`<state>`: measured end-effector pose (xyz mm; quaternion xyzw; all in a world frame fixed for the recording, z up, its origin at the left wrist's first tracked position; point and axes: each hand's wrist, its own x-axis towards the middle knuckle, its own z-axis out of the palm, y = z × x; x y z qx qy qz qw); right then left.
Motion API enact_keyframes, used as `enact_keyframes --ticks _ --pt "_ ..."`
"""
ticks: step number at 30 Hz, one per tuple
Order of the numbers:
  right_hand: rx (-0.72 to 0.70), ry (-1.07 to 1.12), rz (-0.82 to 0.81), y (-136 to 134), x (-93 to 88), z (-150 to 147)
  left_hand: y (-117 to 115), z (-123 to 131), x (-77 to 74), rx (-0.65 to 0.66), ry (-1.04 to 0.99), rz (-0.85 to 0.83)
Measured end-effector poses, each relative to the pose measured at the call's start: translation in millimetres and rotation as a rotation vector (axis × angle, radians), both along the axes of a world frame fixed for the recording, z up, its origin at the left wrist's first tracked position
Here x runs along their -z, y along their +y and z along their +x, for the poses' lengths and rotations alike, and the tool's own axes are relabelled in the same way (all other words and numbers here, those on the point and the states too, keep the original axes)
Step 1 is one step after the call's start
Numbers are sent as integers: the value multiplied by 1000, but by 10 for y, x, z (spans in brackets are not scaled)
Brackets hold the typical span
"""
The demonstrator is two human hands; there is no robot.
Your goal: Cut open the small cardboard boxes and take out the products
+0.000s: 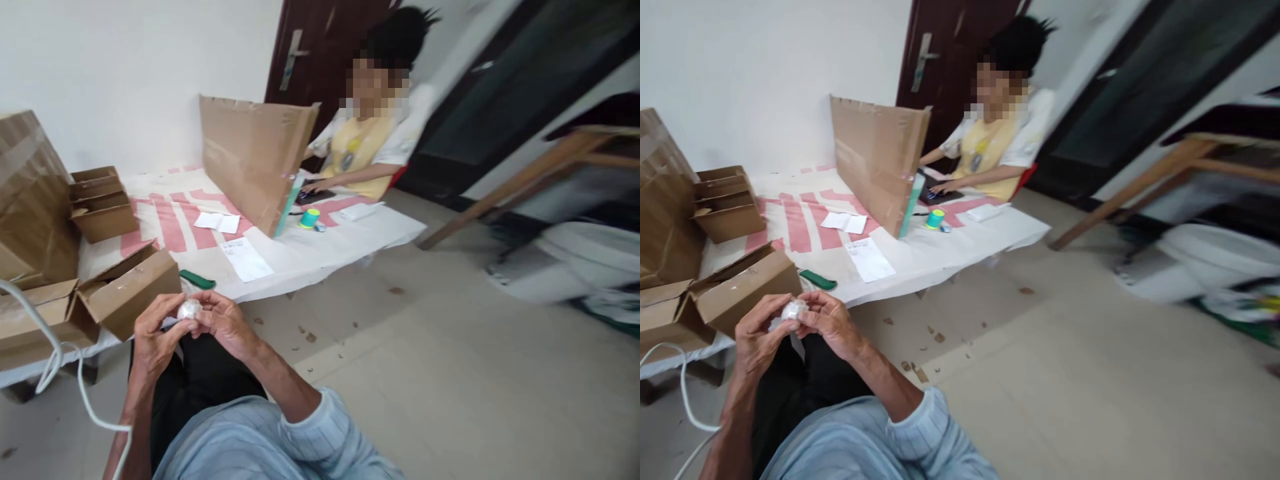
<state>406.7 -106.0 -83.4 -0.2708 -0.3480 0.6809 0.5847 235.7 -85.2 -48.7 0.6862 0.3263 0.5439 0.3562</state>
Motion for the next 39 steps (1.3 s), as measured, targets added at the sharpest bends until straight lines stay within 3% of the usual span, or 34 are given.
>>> enact_keyframes --ticks 4,9,12,15,18,21,23,28,32,36,39 --pt "-8 35 -22 7 49 97 112 50 43 83 47 143" --pt "-40 -75 55 -16 140 276 129 169 110 237 38 110" --pt "141 -246 111 146 238 604 93 212 159 169 36 80" --pt "596 -475 158 513 356 1233 36 113 121 3 91 142" --pt "959 -754 115 930 486 1986 -6 -174 -11 -331 228 343" --pt "1059 -1086 -57 1191 622 2544 26 -560 -111 -694 282 425" --pt "1046 -1142 -98 1257 725 2733 91 -802 -103 -800 297 374" --pt "989 -1270 -40 1284 1089 2914 284 -1200 93 -723 299 130" --pt "972 -1392 49 1293 1294 3047 344 -1270 137 -618 325 44" --pt "1055 -1490 113 1282 1191 2998 292 -1184 140 -560 351 -17" --pt "1034 -1463 245 1358 986 2646 258 -1101 211 -621 342 -30"
